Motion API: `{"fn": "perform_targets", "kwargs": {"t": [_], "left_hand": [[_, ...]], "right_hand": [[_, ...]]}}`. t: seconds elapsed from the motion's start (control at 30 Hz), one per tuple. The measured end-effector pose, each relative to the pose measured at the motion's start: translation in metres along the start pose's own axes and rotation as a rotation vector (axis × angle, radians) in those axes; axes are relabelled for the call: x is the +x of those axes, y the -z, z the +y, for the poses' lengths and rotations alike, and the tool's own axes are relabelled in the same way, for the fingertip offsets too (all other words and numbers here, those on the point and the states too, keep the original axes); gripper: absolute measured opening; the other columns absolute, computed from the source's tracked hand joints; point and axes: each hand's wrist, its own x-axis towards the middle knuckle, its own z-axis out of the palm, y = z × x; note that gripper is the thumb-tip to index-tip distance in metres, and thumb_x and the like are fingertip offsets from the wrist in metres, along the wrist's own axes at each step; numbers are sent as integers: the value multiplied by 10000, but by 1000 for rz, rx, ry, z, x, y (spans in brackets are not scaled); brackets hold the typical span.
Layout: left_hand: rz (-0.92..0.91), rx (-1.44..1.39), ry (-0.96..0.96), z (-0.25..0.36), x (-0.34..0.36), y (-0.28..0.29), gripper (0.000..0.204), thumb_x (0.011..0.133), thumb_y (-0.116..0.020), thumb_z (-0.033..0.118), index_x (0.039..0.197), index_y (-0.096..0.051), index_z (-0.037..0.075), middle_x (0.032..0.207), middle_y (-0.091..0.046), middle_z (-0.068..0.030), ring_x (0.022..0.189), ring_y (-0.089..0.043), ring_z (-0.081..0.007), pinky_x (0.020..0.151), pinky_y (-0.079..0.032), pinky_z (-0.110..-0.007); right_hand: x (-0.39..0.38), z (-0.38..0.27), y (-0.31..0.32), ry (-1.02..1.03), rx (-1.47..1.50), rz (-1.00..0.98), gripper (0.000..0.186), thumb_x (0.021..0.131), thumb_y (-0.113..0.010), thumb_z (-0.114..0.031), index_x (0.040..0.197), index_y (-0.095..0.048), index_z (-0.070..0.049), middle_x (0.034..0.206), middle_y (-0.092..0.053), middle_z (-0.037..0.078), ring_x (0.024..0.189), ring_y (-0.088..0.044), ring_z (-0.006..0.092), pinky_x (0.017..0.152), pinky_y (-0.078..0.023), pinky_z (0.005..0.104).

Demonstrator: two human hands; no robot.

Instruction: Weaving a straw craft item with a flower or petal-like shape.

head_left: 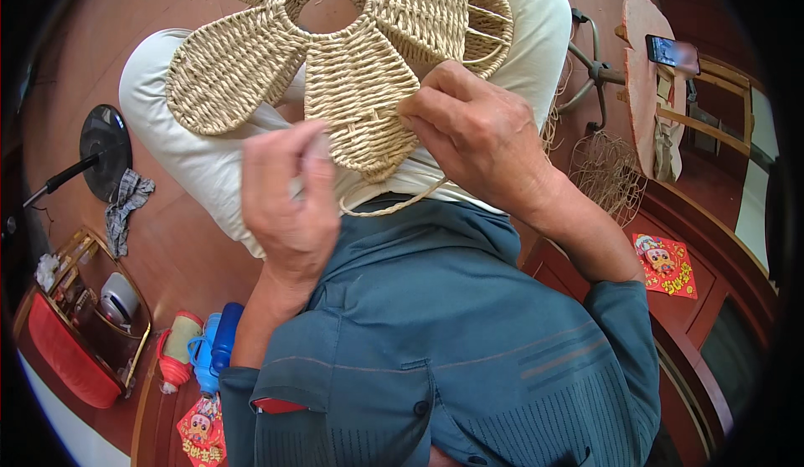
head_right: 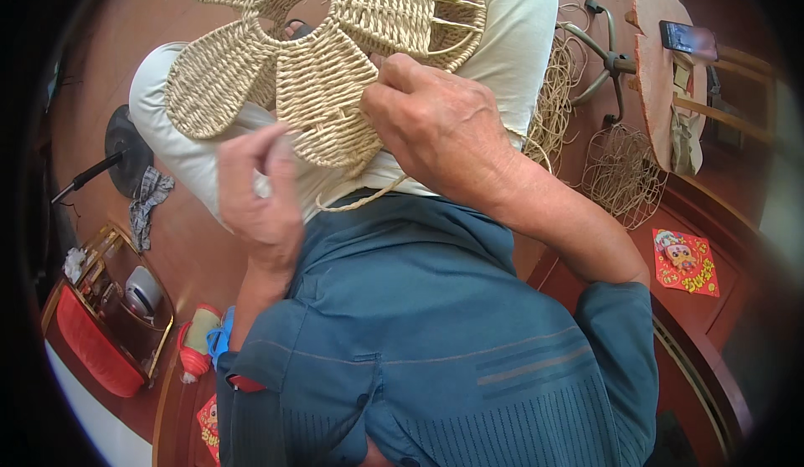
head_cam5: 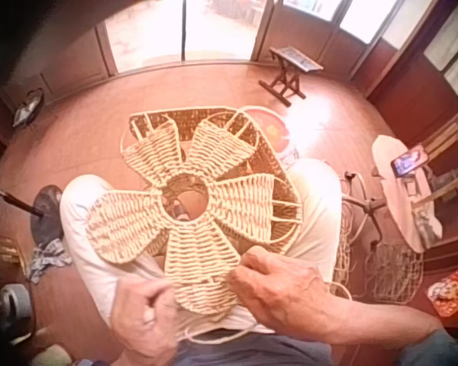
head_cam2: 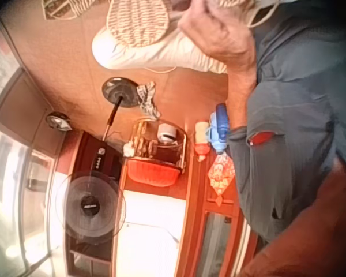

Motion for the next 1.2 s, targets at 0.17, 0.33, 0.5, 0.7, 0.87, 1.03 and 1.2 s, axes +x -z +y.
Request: {"fn": "perform_targets", "kwargs": {"t": [0.17, 0.33, 0.5, 0.7, 0.87, 1.03, 1.2], "left_hand": [[-88, -758, 621, -14, 4, 1, 550, 1022, -719, 167, 1480, -538, -78, 1329, -688, -149, 1207, -657, -212, 1112, -504, -390], [-295, -1201, 781, -14, 12, -12, 578, 989, -681, 74, 1516, -497, -74, 1450, -653, -167, 1349, -629, -221, 1193, -473, -397], [-295, -1323, 880, -12, 16, -13, 576, 970, -663, -7, 1519, -496, -62, 1437, -668, -159, 1310, -670, -221, 1174, -518, -389], [-205, -1367, 860, -11, 17, -15, 623, 946, -664, -66, 1539, -475, -63, 1444, -663, -161, 1327, -664, -227, 1190, -514, -398], [-127, -1337, 788, -6, 11, -21, 688, 938, -658, -91, 1584, -425, -59, 1487, -624, -168, 1382, -622, -231, 1224, -482, -408], [-67, -1295, 641, -5, 6, -28, 853, 914, -668, -86, 1678, -294, -36, 1583, -527, -173, 1468, -544, -243, 1268, -430, -416], [-133, -1362, 600, -16, 6, -32, 943, 893, -677, -68, 1714, -216, -27, 1652, -453, -175, 1527, -483, -257, 1297, -389, -418]], "right_hand": [[2, 2, -7, -167, 218, -2, 110, 938, -821, -112, 977, -737, -53, 907, -664, 59, 763, -682, 224, 663, -539, 364], [4, -1, -4, -247, 223, -65, 122, 931, -831, -99, 968, -727, -47, 911, -673, 47, 756, -667, 187, 660, -534, 347], [1, 0, -5, -246, 223, -50, 115, 935, -827, -92, 970, -726, -49, 920, -677, 47, 771, -681, 185, 658, -551, 336], [0, 0, -9, -226, 203, -32, 110, 936, -797, -109, 973, -702, -69, 909, -660, 67, 798, -700, 251, 671, -566, 386], [0, -2, -7, -213, 176, -37, 114, 940, -767, -131, 968, -668, -83, 899, -636, 82, 802, -702, 313, 700, -575, 443], [-2, -6, -9, -196, 182, -1, 87, 939, -764, -124, 985, -700, -88, 961, -670, 75, 854, -703, 305, 742, -576, 440], [-1, -4, -12, -46, 94, 61, 98, 917, -782, -126, 991, -724, -100, 990, -688, 64, 941, -687, 298, 839, -553, 434]]}}
